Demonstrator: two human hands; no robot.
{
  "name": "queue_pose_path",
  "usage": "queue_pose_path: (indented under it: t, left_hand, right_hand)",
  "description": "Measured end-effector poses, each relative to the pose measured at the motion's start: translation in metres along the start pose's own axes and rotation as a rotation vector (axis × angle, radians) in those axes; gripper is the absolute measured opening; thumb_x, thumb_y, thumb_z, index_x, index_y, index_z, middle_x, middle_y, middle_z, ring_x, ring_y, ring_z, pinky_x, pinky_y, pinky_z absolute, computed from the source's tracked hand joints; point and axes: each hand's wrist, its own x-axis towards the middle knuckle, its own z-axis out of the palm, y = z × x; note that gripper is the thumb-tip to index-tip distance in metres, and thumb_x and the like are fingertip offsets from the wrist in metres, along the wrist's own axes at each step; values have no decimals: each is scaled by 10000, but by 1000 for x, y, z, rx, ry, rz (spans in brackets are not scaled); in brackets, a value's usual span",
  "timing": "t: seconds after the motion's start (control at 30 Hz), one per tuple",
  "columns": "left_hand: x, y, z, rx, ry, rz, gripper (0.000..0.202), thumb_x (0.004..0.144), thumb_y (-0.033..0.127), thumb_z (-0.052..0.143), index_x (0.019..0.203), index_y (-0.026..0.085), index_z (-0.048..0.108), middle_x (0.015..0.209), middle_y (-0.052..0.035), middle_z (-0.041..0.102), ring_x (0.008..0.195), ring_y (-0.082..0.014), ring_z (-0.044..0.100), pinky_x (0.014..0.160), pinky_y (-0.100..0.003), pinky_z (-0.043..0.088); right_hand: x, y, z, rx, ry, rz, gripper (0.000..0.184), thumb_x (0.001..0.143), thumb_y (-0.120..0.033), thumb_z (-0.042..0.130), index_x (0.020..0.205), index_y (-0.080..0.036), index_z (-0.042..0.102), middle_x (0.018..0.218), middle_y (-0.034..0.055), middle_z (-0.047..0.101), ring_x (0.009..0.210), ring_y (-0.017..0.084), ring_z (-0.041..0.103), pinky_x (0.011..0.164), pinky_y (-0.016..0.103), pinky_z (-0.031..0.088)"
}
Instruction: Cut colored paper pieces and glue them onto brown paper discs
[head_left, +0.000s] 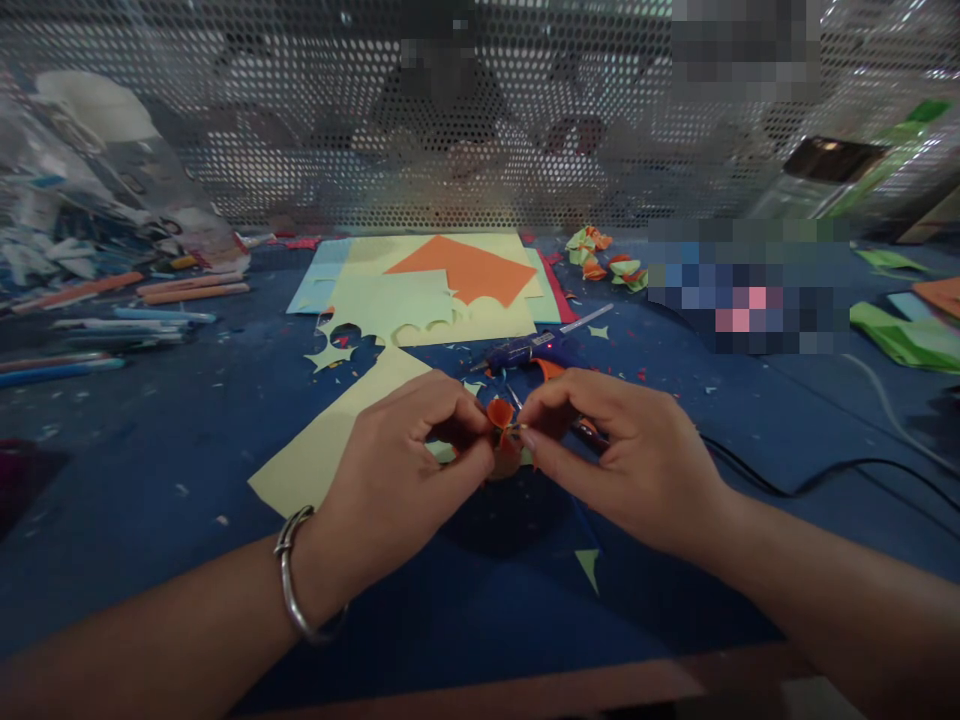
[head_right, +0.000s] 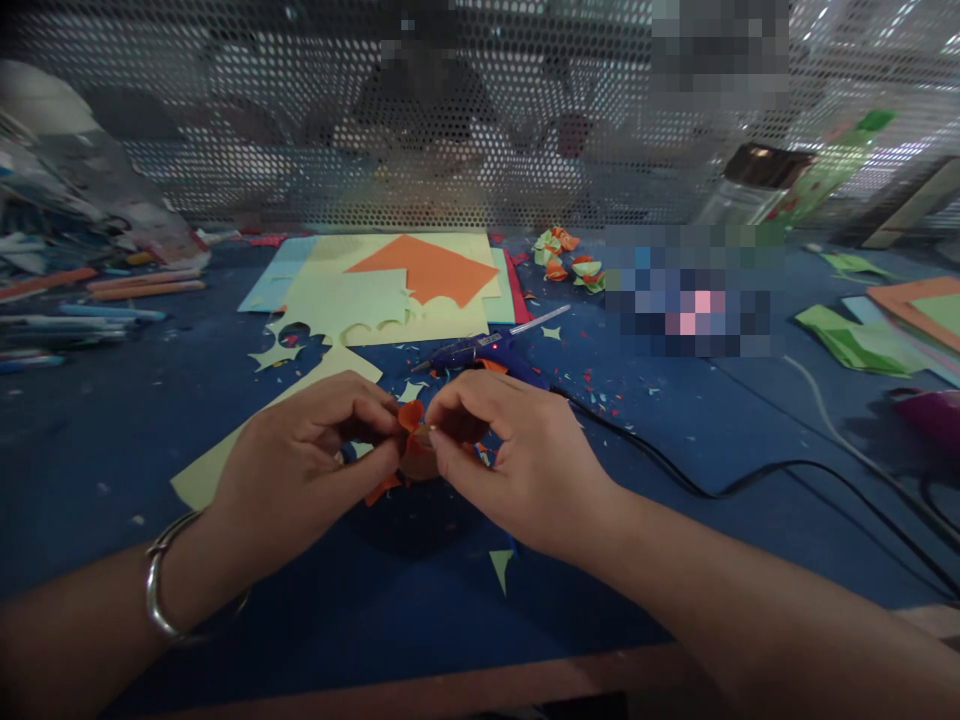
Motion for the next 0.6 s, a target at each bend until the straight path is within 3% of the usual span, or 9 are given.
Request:
queue_pose_path:
  t: [0.6]
  left_hand:
    - [1, 6, 1, 78, -12, 67, 129, 773, 97, 644, 690, 196, 645, 741, 22, 671, 715, -120, 619, 649, -250, 460]
  right_hand:
    - [-1, 0, 1, 40, -6, 3, 97, 849, -102, 641, 840, -198, 652, 786, -25, 688, 675, 93, 632, 651, 216, 502]
